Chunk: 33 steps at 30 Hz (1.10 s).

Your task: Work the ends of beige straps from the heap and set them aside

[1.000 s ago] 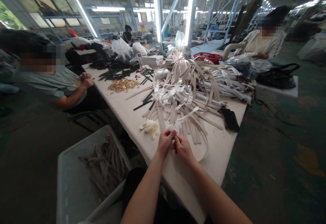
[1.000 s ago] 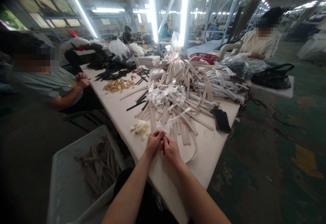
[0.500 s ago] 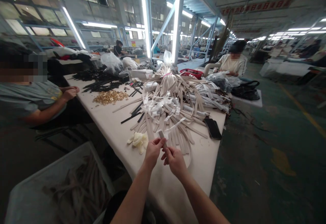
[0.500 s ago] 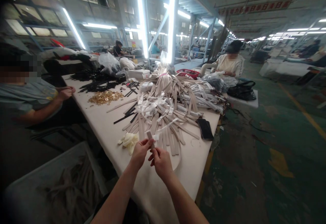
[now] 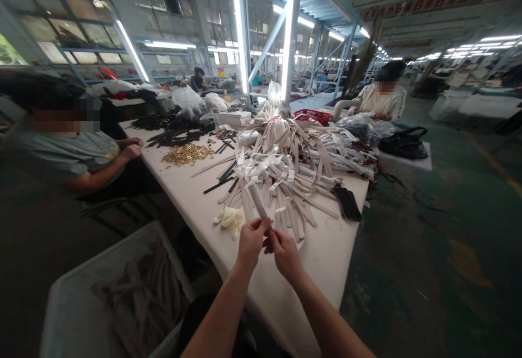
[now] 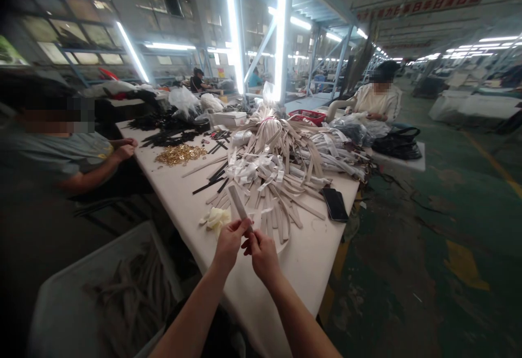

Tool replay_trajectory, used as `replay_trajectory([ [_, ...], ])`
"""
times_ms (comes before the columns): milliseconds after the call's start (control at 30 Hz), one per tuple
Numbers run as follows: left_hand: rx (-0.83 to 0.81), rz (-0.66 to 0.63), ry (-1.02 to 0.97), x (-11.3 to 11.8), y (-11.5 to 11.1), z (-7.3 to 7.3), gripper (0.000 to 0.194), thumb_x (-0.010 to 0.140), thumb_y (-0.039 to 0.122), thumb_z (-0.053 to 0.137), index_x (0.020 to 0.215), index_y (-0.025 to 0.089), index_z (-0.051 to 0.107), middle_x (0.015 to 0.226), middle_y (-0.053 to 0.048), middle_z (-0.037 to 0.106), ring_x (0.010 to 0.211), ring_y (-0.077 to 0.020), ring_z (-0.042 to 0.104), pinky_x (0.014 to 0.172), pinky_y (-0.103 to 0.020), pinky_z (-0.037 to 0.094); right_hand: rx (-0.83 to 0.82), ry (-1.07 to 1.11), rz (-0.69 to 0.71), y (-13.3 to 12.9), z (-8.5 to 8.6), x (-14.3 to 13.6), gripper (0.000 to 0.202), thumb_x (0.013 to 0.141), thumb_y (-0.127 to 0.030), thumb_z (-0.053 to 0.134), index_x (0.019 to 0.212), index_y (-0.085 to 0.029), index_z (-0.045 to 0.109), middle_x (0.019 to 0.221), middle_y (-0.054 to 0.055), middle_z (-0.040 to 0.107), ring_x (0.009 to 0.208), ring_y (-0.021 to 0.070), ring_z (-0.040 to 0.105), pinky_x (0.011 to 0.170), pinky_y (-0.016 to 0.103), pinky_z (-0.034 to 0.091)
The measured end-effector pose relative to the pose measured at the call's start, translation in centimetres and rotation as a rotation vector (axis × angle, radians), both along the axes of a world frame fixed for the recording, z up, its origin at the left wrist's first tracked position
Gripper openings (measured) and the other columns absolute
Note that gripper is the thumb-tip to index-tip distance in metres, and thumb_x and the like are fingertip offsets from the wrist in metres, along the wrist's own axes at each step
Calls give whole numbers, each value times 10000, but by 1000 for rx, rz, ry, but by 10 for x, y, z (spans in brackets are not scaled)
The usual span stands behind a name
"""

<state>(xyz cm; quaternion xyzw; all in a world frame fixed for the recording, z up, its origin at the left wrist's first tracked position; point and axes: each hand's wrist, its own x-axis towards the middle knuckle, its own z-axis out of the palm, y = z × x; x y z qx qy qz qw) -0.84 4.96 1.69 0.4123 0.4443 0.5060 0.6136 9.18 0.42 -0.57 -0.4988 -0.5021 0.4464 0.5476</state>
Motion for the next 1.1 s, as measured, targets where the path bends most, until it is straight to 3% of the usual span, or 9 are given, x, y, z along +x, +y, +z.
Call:
replay_trajectory([
  [100, -27, -30, -19, -1, -2, -3, 422, 716, 512, 780, 806, 103, 730, 584, -27, 592, 415, -105, 467, 356, -218, 339, 27, -2, 45, -3, 1, 4, 410, 966, -526, 470, 954, -182, 693, 743, 56, 714, 573, 165, 643, 567, 271, 515],
  [200, 87, 98, 0, -11, 7, 3, 371, 714, 465, 800, 793, 106, 751, 682, -62, 654, 597, -141, 577, 527, -231, 468, 69, -103, 37, -11, -1, 7, 375, 972, -493, 482, 914, -195, 702, 768, 60, 725, 685, 197, 677, 671, 301, 529],
  [267, 115, 150, 15, -14, 8, 5, 359, 708, 453, 810, 796, 108, 760, 707, -65, 666, 653, -149, 591, 585, -233, 481, 77, -157, 16, -14, -2, 8, 388, 985, -482, 459, 886, -199, 704, 762, 63, 730, 719, 209, 685, 703, 309, 525],
  [467, -13, -33, -21, 0, -10, -4, 418, 706, 500, 796, 734, 89, 727, 563, -23, 575, 472, -93, 463, 437, -207, 363, 97, -148, -14, -6, -1, 9, 431, 995, -493, 431, 912, -177, 711, 810, 76, 744, 685, 197, 674, 667, 286, 516],
  [667, 103, 102, 92, -5, -6, 6, 372, 758, 467, 766, 812, 100, 740, 694, -49, 647, 636, -119, 567, 573, -200, 451, 99, -192, 23, -13, -10, 14, 367, 986, -454, 481, 860, -182, 691, 777, 62, 740, 728, 199, 705, 700, 276, 514],
  [800, 2, 4, 65, 5, -15, -3, 437, 731, 527, 762, 766, 94, 715, 560, -8, 546, 459, -93, 463, 388, -193, 323, 61, -114, 43, -12, -11, 13, 381, 997, -467, 451, 870, -180, 667, 736, 47, 727, 563, 167, 669, 571, 257, 494],
  [900, -43, -58, 53, 11, -16, -5, 466, 727, 552, 754, 755, 89, 706, 540, -1, 523, 425, -93, 437, 353, -195, 275, 58, -54, 63, -11, -10, 15, 386, 998, -483, 443, 921, -177, 666, 765, 51, 729, 574, 171, 679, 559, 258, 499],
  [1033, 102, 58, 146, 9, -4, 11, 388, 763, 483, 756, 812, 99, 747, 666, -40, 631, 602, -116, 547, 549, -206, 435, 59, -49, 78, -17, -13, 20, 387, 989, -498, 461, 960, -171, 666, 801, 64, 735, 627, 184, 699, 614, 277, 527],
  [1100, 151, 88, 170, 9, -1, 17, 365, 775, 468, 752, 810, 105, 756, 706, -52, 656, 669, -127, 567, 623, -210, 451, 53, -53, 62, -19, -15, 22, 411, 996, -507, 438, 941, -168, 663, 784, 67, 732, 609, 181, 695, 610, 281, 530],
])
